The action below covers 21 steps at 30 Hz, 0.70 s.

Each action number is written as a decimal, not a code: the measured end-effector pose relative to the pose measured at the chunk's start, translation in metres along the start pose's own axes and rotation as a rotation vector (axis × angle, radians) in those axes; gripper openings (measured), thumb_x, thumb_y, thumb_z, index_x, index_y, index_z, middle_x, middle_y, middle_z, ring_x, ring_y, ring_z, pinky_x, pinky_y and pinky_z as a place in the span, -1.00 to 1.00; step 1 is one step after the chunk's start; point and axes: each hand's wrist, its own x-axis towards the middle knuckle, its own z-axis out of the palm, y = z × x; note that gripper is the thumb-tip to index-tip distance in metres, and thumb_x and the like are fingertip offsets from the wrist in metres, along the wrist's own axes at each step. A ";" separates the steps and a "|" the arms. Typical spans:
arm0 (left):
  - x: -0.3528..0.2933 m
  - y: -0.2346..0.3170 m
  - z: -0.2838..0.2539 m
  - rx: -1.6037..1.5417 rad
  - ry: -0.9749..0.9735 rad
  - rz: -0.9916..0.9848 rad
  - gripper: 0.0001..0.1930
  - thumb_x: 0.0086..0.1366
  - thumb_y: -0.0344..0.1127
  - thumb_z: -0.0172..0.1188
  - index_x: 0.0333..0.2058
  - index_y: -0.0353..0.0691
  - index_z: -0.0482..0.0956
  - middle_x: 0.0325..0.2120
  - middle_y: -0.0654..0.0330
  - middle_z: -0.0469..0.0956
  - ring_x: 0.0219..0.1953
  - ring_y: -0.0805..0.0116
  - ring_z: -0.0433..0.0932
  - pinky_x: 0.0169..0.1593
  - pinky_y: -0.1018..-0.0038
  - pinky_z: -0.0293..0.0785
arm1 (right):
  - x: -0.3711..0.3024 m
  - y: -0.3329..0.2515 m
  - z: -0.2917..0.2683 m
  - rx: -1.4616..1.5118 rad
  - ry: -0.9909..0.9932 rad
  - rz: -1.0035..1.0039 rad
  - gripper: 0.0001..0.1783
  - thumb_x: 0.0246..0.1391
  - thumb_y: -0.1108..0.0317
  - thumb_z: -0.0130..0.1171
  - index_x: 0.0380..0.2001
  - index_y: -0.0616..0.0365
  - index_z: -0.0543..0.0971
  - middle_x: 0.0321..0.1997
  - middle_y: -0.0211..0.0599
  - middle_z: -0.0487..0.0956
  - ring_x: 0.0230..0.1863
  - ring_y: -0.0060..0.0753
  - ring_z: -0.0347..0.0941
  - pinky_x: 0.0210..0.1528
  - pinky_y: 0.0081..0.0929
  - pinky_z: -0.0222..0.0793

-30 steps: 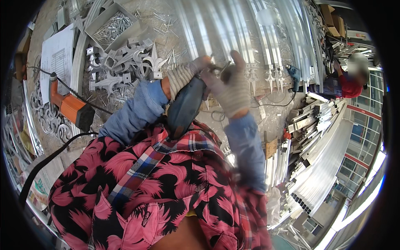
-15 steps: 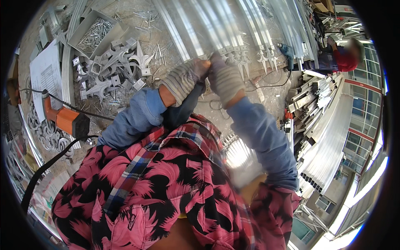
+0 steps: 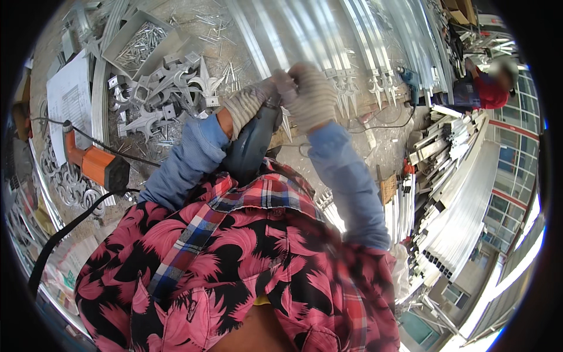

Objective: The person uses a handheld power drill to make holes in long, thin metal strips. They repeatedly position the drill, apply pressure, and create holes along the length of the strips while wearing gloves.

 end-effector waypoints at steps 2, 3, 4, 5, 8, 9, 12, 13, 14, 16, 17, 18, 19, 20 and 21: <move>-0.012 0.020 0.008 -0.074 0.013 -0.074 -0.48 0.11 0.20 -0.05 -0.45 -0.24 0.46 -0.67 0.17 0.45 -0.63 0.40 0.43 -0.56 0.55 0.37 | -0.008 0.004 0.003 0.146 0.145 -0.015 -0.52 0.01 0.01 -0.07 -0.20 0.22 0.39 -0.40 -0.13 0.45 -0.38 -0.30 0.40 -0.41 -0.40 0.32; -0.016 0.028 0.010 -0.151 0.014 -0.167 -0.49 0.11 0.19 -0.05 -0.45 -0.23 0.46 -0.67 0.18 0.45 -0.63 0.41 0.43 -0.56 0.55 0.37 | -0.016 0.004 0.005 0.495 0.121 0.056 -0.44 -0.05 0.02 0.02 -0.09 0.22 0.33 -0.24 -0.14 0.42 -0.24 -0.36 0.36 -0.30 -0.44 0.31; -0.018 0.033 0.011 -0.228 0.015 -0.260 -0.49 0.11 0.19 -0.04 -0.45 -0.23 0.46 -0.67 0.18 0.45 -0.63 0.41 0.43 -0.56 0.56 0.36 | -0.020 0.001 0.006 0.696 0.187 0.081 -0.43 -0.06 0.01 0.03 -0.09 0.25 0.33 -0.22 -0.16 0.41 -0.22 -0.37 0.35 -0.28 -0.45 0.30; -0.020 0.035 0.010 -0.227 0.005 -0.268 -0.47 0.08 0.21 -0.02 -0.44 -0.24 0.45 -0.67 0.17 0.45 -0.63 0.41 0.44 -0.56 0.56 0.37 | -0.024 -0.002 0.008 0.898 0.255 0.108 -0.41 -0.08 0.01 0.04 -0.10 0.27 0.33 -0.20 -0.19 0.39 -0.20 -0.39 0.34 -0.25 -0.46 0.29; -0.021 0.039 0.009 -0.221 -0.058 -0.213 -0.44 0.05 0.23 0.01 -0.42 -0.28 0.45 -0.68 0.15 0.44 -0.63 0.39 0.45 -0.56 0.57 0.38 | -0.012 0.018 0.001 1.230 0.160 0.327 -0.48 -0.09 0.01 0.08 -0.17 0.21 0.40 -0.29 -0.36 0.43 -0.25 -0.43 0.35 -0.20 -0.51 0.27; -0.021 0.038 0.010 -0.234 -0.109 -0.240 -0.43 0.04 0.23 0.02 -0.42 -0.29 0.45 -0.68 0.15 0.44 -0.62 0.39 0.45 -0.56 0.57 0.39 | -0.008 0.028 0.002 1.260 0.013 0.402 -0.51 -0.09 0.01 0.08 -0.20 0.19 0.42 -0.32 -0.39 0.44 -0.27 -0.45 0.36 -0.20 -0.52 0.27; -0.021 0.038 0.008 -0.249 -0.196 -0.261 -0.42 0.03 0.24 0.03 -0.42 -0.29 0.44 -0.68 0.13 0.44 -0.62 0.38 0.46 -0.55 0.57 0.40 | 0.005 0.045 0.024 1.365 -0.321 0.384 -0.63 -0.18 0.16 0.21 -0.35 0.19 0.48 -0.43 -0.40 0.48 -0.37 -0.54 0.40 -0.32 -0.61 0.31; -0.023 0.037 0.007 -0.248 -0.179 -0.248 -0.43 0.03 0.23 0.02 -0.42 -0.29 0.44 -0.68 0.13 0.44 -0.62 0.39 0.46 -0.55 0.57 0.40 | 0.005 0.031 0.020 1.316 -0.330 0.309 -0.68 -0.20 0.26 0.23 -0.38 0.24 0.48 -0.42 -0.33 0.49 -0.40 -0.55 0.41 -0.42 -0.66 0.33; -0.025 0.037 0.007 -0.247 -0.162 -0.234 -0.44 0.04 0.23 0.02 -0.43 -0.28 0.43 -0.67 0.13 0.45 -0.62 0.39 0.46 -0.55 0.57 0.40 | 0.002 0.016 0.010 1.418 -0.316 0.425 -0.72 -0.20 0.34 0.23 -0.40 0.28 0.48 -0.45 -0.29 0.50 -0.45 -0.54 0.43 -0.49 -0.69 0.34; -0.027 0.033 0.006 -0.239 -0.150 -0.230 -0.45 0.06 0.22 -0.01 -0.41 -0.27 0.42 -0.66 0.13 0.45 -0.61 0.37 0.47 -0.53 0.56 0.41 | 0.003 0.014 0.010 1.365 -0.293 0.394 -0.75 -0.18 0.36 0.20 -0.43 0.31 0.47 -0.51 -0.26 0.50 -0.55 -0.52 0.42 -0.55 -0.67 0.33; -0.027 0.034 0.005 -0.236 -0.173 -0.234 -0.45 0.07 0.22 -0.01 -0.40 -0.27 0.42 -0.65 0.12 0.45 -0.61 0.37 0.47 -0.52 0.55 0.41 | 0.003 0.014 0.010 1.339 -0.280 0.378 -0.77 -0.17 0.38 0.18 -0.44 0.33 0.47 -0.55 -0.25 0.50 -0.60 -0.51 0.41 -0.58 -0.67 0.33; -0.027 0.035 0.005 -0.235 -0.197 -0.235 -0.45 0.07 0.21 -0.02 -0.39 -0.27 0.42 -0.65 0.12 0.45 -0.60 0.37 0.47 -0.51 0.54 0.41 | 0.003 0.013 0.009 1.338 -0.280 0.398 -0.74 -0.20 0.35 0.21 -0.44 0.31 0.48 -0.54 -0.27 0.49 -0.57 -0.53 0.40 -0.54 -0.66 0.33; -0.027 0.034 0.004 -0.209 -0.205 -0.228 -0.46 0.07 0.21 -0.01 -0.38 -0.27 0.41 -0.64 0.11 0.45 -0.60 0.36 0.47 -0.48 0.52 0.41 | 0.002 0.011 0.007 1.336 -0.278 0.417 -0.72 -0.23 0.33 0.24 -0.44 0.30 0.49 -0.53 -0.30 0.49 -0.53 -0.55 0.39 -0.50 -0.65 0.32; -0.028 0.035 0.003 -0.207 -0.204 -0.218 -0.46 0.08 0.20 -0.01 -0.38 -0.27 0.41 -0.65 0.11 0.45 -0.59 0.35 0.47 -0.48 0.52 0.41 | 0.001 0.009 0.006 1.334 -0.276 0.437 -0.69 -0.27 0.31 0.27 -0.43 0.28 0.50 -0.52 -0.33 0.48 -0.50 -0.57 0.38 -0.46 -0.65 0.32; -0.029 0.037 0.003 -0.204 -0.203 -0.209 -0.46 0.08 0.20 -0.02 -0.37 -0.27 0.41 -0.65 0.11 0.45 -0.59 0.35 0.47 -0.48 0.52 0.41 | 0.001 0.007 0.005 1.345 -0.260 0.442 -0.70 -0.27 0.32 0.27 -0.44 0.28 0.50 -0.54 -0.34 0.48 -0.52 -0.57 0.38 -0.48 -0.66 0.31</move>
